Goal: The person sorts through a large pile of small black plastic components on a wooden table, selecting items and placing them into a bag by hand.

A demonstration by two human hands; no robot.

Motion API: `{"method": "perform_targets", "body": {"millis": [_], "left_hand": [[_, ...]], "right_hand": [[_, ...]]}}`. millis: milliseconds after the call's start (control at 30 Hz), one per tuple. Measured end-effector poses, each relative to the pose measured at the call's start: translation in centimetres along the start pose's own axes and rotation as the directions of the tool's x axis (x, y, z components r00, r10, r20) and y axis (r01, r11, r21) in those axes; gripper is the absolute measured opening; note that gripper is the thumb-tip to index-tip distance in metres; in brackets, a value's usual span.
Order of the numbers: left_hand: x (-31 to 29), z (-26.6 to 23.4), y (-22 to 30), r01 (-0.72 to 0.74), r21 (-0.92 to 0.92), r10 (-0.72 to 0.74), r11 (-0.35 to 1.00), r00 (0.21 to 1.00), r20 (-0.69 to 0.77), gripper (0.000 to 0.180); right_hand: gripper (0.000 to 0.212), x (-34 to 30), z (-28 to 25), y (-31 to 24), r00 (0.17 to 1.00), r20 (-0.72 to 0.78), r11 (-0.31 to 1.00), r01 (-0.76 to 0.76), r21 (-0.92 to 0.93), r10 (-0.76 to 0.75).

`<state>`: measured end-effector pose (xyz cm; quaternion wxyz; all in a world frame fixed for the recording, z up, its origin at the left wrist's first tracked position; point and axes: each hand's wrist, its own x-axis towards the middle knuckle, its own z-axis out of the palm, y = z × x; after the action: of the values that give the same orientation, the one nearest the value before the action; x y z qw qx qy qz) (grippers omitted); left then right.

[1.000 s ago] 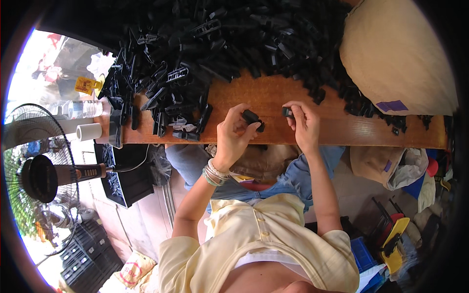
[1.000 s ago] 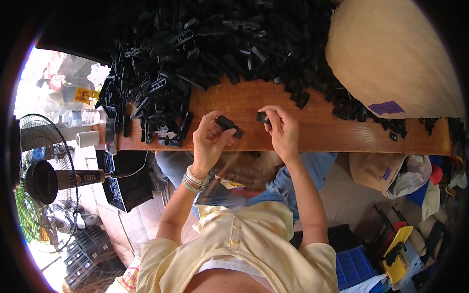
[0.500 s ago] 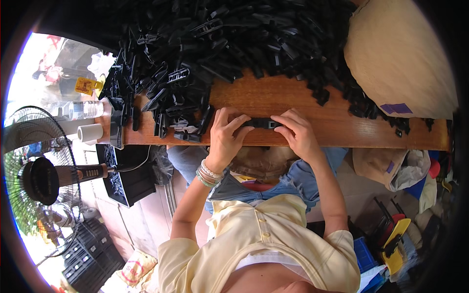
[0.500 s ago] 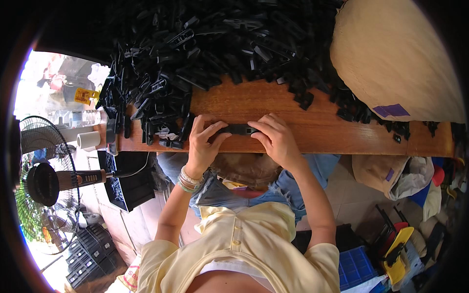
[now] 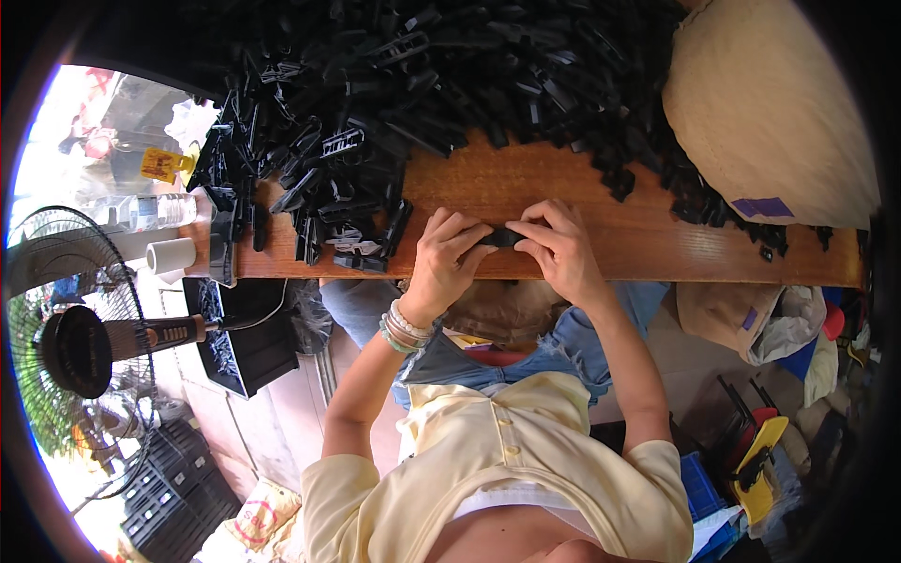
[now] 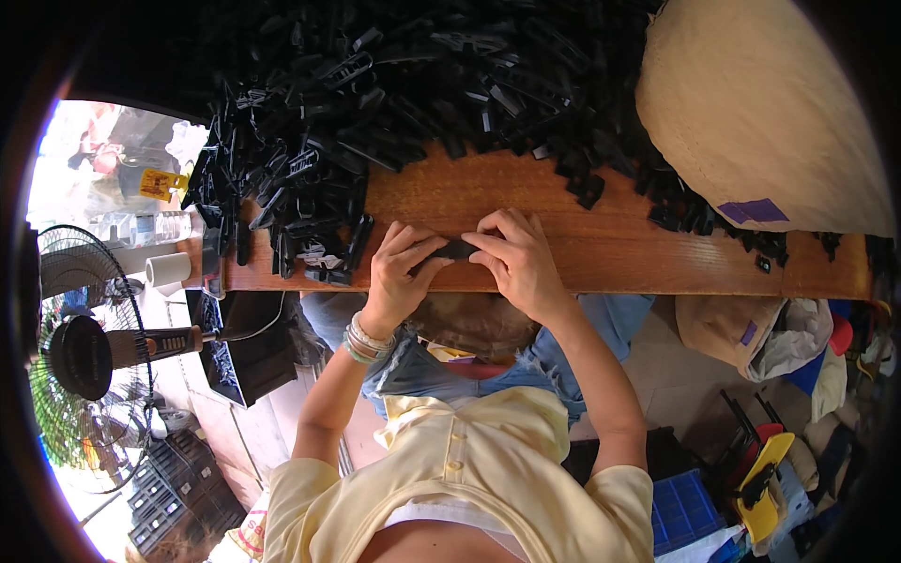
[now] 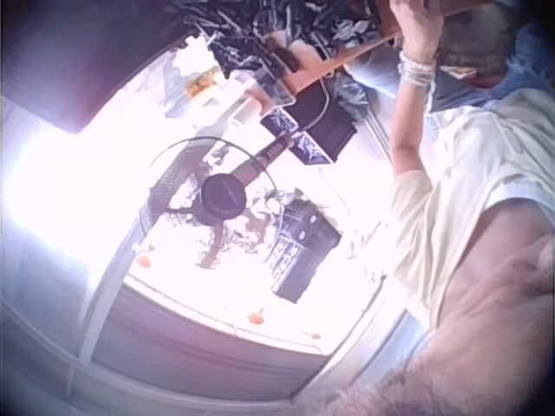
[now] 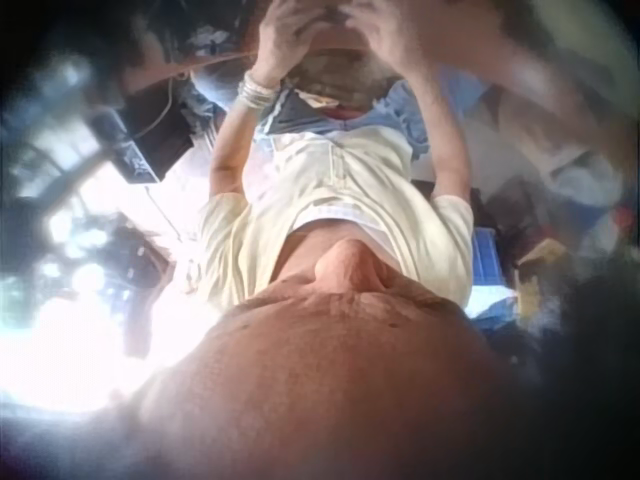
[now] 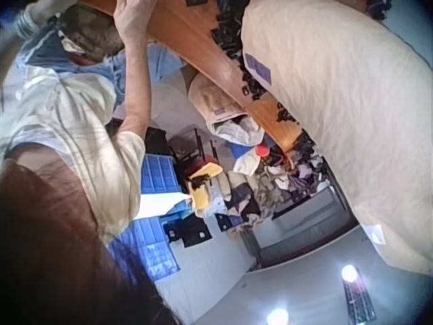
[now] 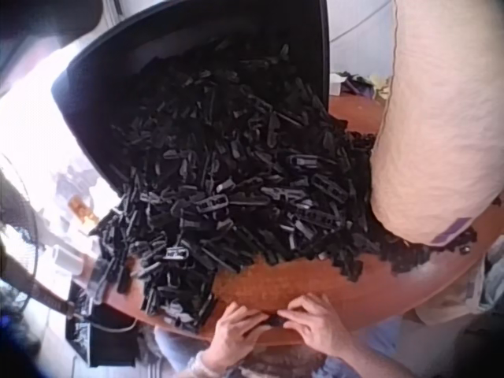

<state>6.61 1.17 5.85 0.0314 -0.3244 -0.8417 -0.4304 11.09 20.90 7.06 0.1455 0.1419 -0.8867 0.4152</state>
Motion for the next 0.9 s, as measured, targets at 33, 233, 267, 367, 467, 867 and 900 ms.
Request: {"method": "perform_targets", "body": {"millis": [33, 233, 267, 367, 467, 867, 900], "left_hand": [[0.0, 0.0, 0.1, 0.012, -0.007, -0.012, 1.0, 1.0, 0.004, 0.029], [1.6, -2.6, 1.1, 0.138, -0.217, -0.096, 0.966, 0.977, 0.193, 0.063], [2.7, -3.2, 1.7, 0.147, -0.121, -0.111, 0.982, 0.958, 0.265, 0.063], [5.7, -0.7, 0.8, -0.017, 0.07, 0.014, 0.997, 0.999, 0.049, 0.052], [8.5, 1.8, -0.8, -0.107, 0.376, 0.089, 0.92, 0.994, 0.064, 0.046], [1.9, 2.0, 3.5, -0.207, 0.478, 0.156, 0.854, 0.977, 0.145, 0.046], [1.2, 1.9, 3.9, -0.189, 0.436, 0.125, 0.88, 0.977, 0.171, 0.046]], "right_hand": [[0.026, -0.2, 0.0, -0.1, 1.0, -0.006, 1.0, -0.022, -0.007, 0.022], [0.021, -1.1, -1.6, 0.9, 0.995, 0.081, 0.976, -0.068, 0.208, 0.052], [0.023, -0.5, -1.9, 1.3, 0.99, 0.053, 0.975, -0.142, 0.173, 0.134], [0.028, 2.6, -2.1, 3.1, 0.985, -0.175, 0.931, -0.066, -0.36, 0.002], [0.033, 4.7, -1.1, 4.2, 0.958, -0.285, 0.769, -0.173, -0.615, -0.012], [0.022, 1.5, 0.5, 2.5, 0.972, -0.225, 0.858, -0.061, -0.51, -0.065], [0.022, 1.7, 0.6, 2.3, 0.973, -0.223, 0.859, -0.062, -0.508, -0.062]]}}
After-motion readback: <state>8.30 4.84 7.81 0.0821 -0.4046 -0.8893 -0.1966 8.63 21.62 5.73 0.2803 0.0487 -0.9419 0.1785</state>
